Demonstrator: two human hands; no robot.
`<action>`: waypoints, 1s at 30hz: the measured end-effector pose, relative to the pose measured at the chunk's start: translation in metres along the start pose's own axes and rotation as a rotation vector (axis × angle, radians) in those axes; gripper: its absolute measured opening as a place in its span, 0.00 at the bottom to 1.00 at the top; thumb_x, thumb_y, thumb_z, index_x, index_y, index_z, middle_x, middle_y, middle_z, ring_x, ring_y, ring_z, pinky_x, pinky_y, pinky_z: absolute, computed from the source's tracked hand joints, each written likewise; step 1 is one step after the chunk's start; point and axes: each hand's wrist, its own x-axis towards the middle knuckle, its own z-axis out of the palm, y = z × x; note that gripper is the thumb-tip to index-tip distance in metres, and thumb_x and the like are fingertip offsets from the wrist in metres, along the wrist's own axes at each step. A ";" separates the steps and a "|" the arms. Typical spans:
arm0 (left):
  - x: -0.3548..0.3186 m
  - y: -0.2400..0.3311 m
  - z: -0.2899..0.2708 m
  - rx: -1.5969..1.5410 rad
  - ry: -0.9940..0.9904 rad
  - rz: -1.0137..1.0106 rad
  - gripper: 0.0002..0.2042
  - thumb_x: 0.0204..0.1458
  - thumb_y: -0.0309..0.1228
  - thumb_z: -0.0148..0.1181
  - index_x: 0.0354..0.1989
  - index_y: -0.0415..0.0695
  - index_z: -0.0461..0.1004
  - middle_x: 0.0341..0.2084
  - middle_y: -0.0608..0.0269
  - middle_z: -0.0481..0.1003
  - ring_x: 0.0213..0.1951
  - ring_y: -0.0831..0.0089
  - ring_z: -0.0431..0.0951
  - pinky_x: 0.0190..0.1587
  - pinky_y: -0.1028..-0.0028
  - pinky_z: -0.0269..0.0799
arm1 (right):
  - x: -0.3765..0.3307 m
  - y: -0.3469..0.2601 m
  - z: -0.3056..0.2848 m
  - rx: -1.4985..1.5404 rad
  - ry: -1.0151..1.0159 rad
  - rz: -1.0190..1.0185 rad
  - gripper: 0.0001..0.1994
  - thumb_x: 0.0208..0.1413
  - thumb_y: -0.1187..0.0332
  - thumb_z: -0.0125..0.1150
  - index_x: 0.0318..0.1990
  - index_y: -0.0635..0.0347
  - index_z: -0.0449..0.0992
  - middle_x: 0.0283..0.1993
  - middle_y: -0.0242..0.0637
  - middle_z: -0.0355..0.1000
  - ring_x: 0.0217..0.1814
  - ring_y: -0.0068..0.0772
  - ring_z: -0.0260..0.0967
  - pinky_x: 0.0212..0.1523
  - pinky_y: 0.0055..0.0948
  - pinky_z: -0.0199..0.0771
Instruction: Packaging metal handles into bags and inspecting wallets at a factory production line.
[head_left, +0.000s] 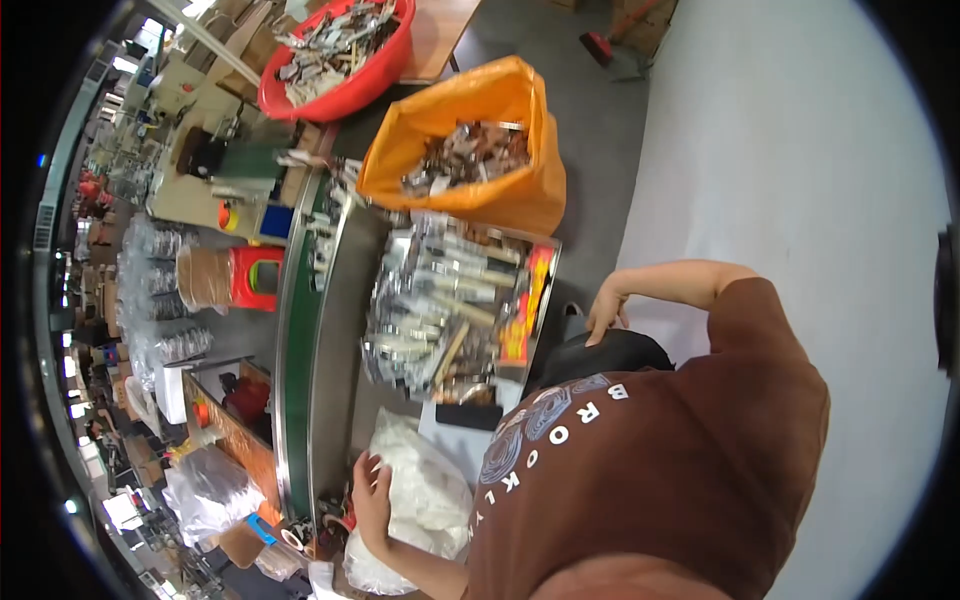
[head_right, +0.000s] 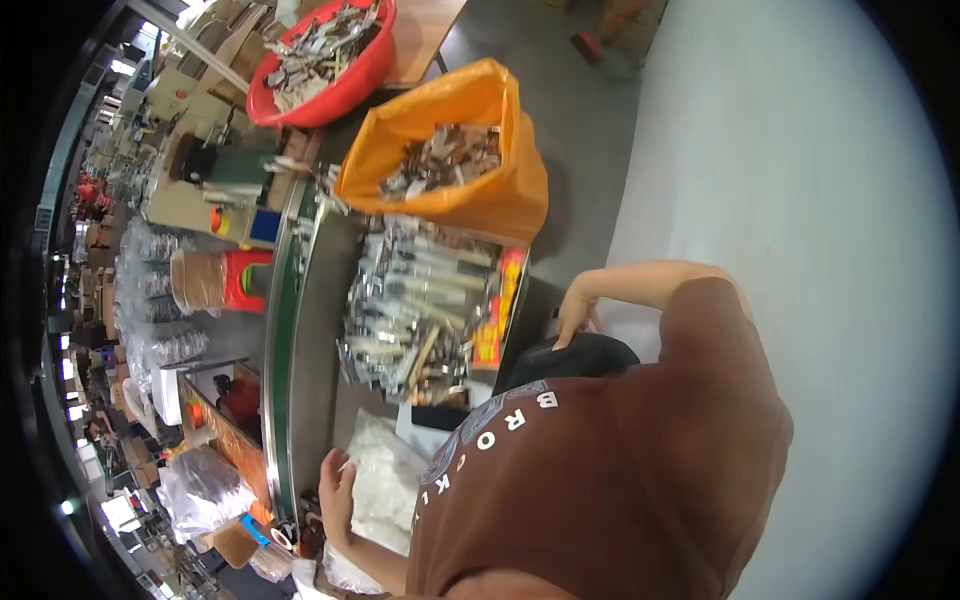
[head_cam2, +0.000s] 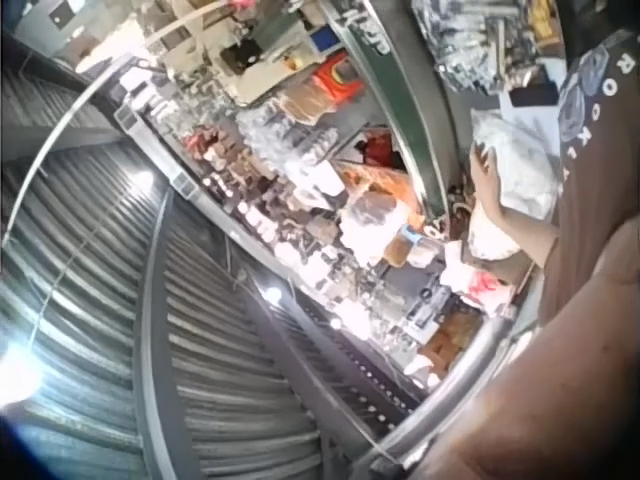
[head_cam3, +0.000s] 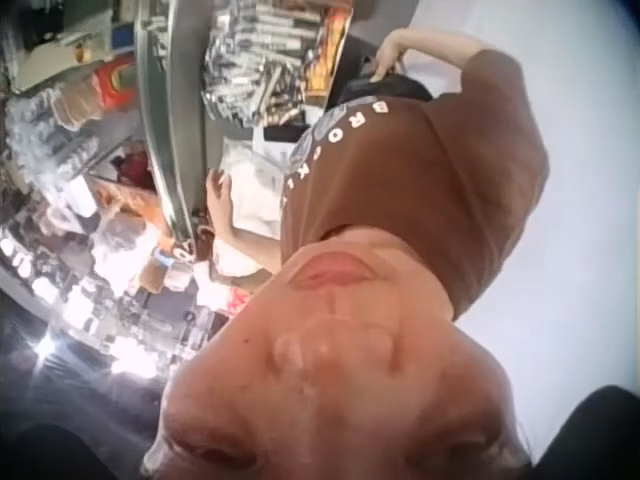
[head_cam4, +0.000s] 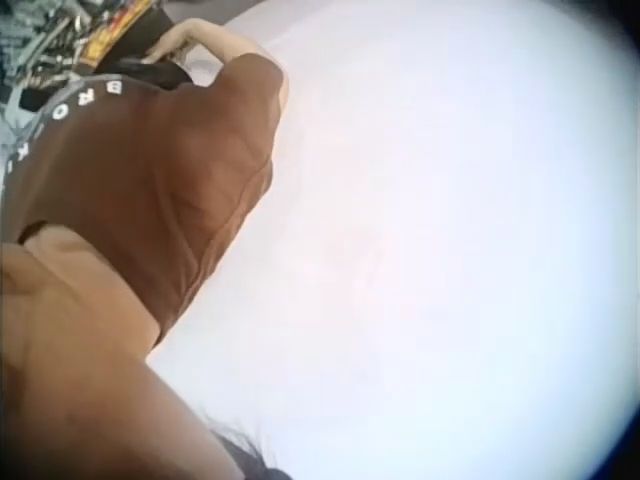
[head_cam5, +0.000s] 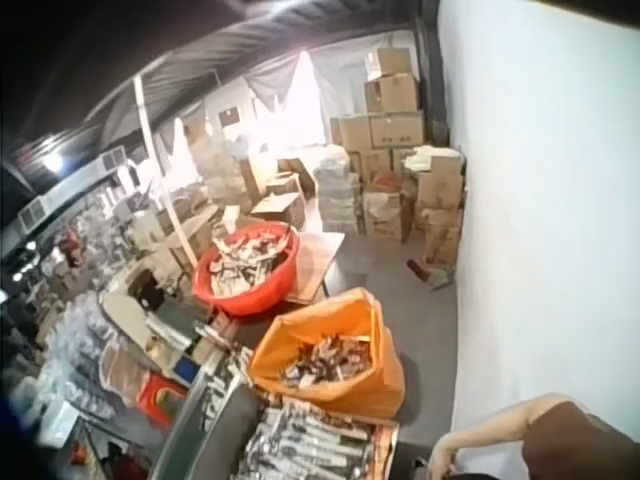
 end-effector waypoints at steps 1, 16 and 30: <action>0.030 0.024 0.018 -0.052 -0.064 -0.032 0.22 0.51 0.29 0.54 0.55 0.39 0.59 0.46 0.54 0.70 0.45 0.68 0.70 0.46 0.73 0.66 | -0.028 0.020 -0.020 0.086 0.003 -0.069 0.38 0.47 0.40 0.52 0.60 0.57 0.55 0.55 0.41 0.61 0.57 0.37 0.57 0.50 0.44 0.65; 0.376 0.774 0.418 -0.129 -0.667 1.155 0.07 0.42 0.19 0.56 0.31 0.37 0.73 0.29 0.56 0.74 0.33 0.65 0.73 0.38 0.74 0.66 | -0.382 0.364 -0.268 0.790 0.509 -0.134 0.31 0.53 0.54 0.54 0.60 0.58 0.53 0.59 0.45 0.57 0.59 0.41 0.56 0.55 0.46 0.58; 0.720 1.178 0.465 -0.250 -0.271 1.792 0.10 0.39 0.25 0.58 0.33 0.41 0.72 0.32 0.59 0.71 0.32 0.61 0.70 0.37 0.62 0.65 | -0.708 0.407 -0.710 0.580 1.136 -0.283 0.28 0.53 0.55 0.55 0.58 0.59 0.58 0.54 0.45 0.62 0.55 0.39 0.61 0.51 0.43 0.64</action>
